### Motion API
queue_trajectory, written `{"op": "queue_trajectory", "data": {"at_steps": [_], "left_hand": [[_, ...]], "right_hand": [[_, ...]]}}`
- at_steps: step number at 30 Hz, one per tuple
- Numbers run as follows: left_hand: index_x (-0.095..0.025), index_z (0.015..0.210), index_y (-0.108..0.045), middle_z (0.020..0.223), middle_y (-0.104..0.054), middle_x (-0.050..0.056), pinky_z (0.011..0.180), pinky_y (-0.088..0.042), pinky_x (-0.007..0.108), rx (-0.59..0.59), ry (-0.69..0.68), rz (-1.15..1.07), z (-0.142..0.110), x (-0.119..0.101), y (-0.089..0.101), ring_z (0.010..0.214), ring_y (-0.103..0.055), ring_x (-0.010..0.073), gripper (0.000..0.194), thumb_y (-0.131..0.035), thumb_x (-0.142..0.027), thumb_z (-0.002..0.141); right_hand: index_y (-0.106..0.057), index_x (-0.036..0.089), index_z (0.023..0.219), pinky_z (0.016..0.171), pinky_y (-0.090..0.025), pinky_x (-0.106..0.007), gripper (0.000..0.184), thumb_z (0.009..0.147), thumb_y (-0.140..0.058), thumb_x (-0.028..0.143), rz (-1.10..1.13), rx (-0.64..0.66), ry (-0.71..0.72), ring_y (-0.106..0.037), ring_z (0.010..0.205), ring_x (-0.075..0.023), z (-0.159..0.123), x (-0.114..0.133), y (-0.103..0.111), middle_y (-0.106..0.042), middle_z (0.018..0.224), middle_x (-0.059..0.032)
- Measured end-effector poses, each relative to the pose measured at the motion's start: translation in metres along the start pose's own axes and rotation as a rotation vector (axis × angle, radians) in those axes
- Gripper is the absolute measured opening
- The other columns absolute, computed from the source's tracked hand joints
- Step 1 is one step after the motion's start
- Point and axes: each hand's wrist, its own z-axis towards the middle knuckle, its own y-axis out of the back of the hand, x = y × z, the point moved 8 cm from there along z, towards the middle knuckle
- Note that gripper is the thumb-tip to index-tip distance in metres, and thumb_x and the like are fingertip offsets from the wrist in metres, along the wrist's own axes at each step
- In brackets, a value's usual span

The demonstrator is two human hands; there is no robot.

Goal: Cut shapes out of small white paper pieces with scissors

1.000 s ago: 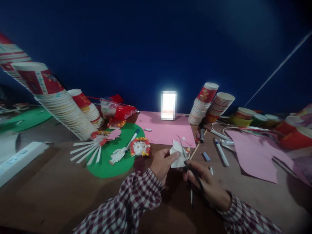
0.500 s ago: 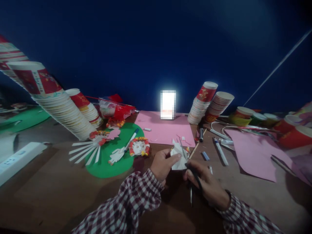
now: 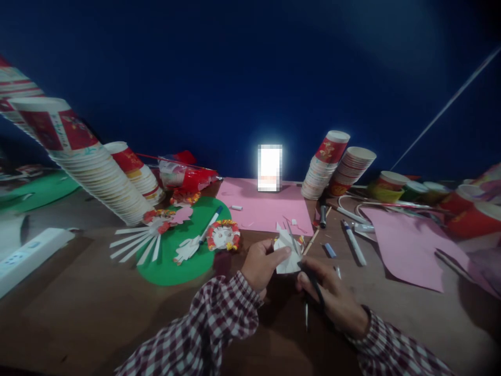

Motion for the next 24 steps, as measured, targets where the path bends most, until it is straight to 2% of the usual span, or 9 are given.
{"op": "queue_trajectory", "data": {"at_steps": [6, 17, 20, 24], "left_hand": [[-0.008, 0.076, -0.068, 0.069, -0.066, 0.007, 0.056, -0.041, 0.024, 0.009, 0.002, -0.003, 0.000, 0.000, -0.002, 0.058, -0.055, 0.0132, 0.033, -0.075, -0.034, 0.056], [-0.008, 0.077, -0.067, 0.069, -0.066, 0.007, 0.059, -0.042, 0.025, -0.003, 0.010, -0.024, -0.001, 0.000, -0.002, 0.059, -0.055, 0.0131, 0.035, -0.076, -0.034, 0.055], [-0.009, 0.073, -0.066, 0.065, -0.064, 0.005, 0.057, -0.042, 0.024, -0.033, -0.014, -0.027, 0.001, -0.003, 0.001, 0.057, -0.054, 0.0120, 0.031, -0.075, -0.033, 0.056], [-0.010, 0.072, -0.063, 0.062, -0.061, 0.003, 0.051, -0.040, 0.022, -0.094, -0.040, -0.082, 0.001, -0.011, 0.010, 0.053, -0.052, 0.0103, 0.028, -0.073, -0.032, 0.057]], "right_hand": [[-0.055, 0.018, 0.082, 0.050, -0.040, -0.021, 0.027, 0.086, -0.049, 0.044, -0.003, 0.002, 0.004, -0.046, 0.057, -0.0120, 0.000, 0.000, 0.000, -0.052, 0.066, -0.0002], [-0.058, 0.018, 0.091, 0.051, -0.042, -0.020, 0.025, 0.086, -0.051, 0.041, -0.013, -0.013, 0.018, -0.048, 0.059, -0.0123, 0.000, -0.001, 0.001, -0.054, 0.068, -0.0002], [-0.059, 0.018, 0.093, 0.055, -0.045, -0.022, 0.024, 0.085, -0.053, 0.040, -0.026, -0.002, 0.036, -0.051, 0.062, -0.0136, 0.001, 0.004, 0.000, -0.055, 0.071, -0.0012], [-0.059, 0.020, 0.105, 0.065, -0.048, -0.025, 0.026, 0.085, -0.054, 0.036, -0.024, 0.045, 0.058, -0.057, 0.074, -0.0175, 0.000, 0.010, -0.003, -0.059, 0.080, -0.0037]]}}
